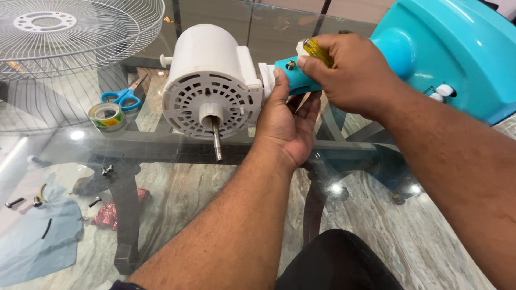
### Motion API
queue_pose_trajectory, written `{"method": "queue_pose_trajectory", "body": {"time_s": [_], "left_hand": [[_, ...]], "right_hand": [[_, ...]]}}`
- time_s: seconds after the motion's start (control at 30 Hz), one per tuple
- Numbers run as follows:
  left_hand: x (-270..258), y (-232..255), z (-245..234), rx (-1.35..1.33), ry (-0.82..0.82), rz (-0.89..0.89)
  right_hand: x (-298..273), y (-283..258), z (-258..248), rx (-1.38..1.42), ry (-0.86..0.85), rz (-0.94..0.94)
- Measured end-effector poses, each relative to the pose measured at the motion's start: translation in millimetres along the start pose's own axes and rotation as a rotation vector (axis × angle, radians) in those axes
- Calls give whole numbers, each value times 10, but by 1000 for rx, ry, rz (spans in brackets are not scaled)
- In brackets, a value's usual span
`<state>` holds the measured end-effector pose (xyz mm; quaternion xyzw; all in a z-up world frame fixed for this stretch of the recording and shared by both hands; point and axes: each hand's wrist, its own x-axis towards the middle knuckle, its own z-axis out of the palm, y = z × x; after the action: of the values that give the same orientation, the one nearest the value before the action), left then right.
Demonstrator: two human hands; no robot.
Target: The person uses a screwdriver to remove screws from the neck of a disassembled electric fan. They detach a white plastic bracket and separate the neck from the motor housing, then place the screwdriver on the table.
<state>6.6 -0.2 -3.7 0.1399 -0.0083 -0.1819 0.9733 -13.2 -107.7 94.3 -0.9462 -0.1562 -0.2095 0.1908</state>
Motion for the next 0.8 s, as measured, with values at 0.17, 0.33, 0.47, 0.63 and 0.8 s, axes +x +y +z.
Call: {"method": "queue_pose_trajectory", "body": {"time_s": [0.17,0.33,0.47,0.63,0.8], "left_hand": [[-7,-6,28,9,31,16],[-46,-2,39,-22,41,5],[-113,18,74,-33,70,-21],[-125,9,60,-66,48,-29],[-102,23,43,-67,-3,-24]], "right_hand": [[-117,56,-112,712,17,456],[-325,-46,-292,907,158,419],[-360,-281,-454,955,320,331],[-222,-446,-399,647,404,-6],[-103,-436,-287,407,401,-145]]}}
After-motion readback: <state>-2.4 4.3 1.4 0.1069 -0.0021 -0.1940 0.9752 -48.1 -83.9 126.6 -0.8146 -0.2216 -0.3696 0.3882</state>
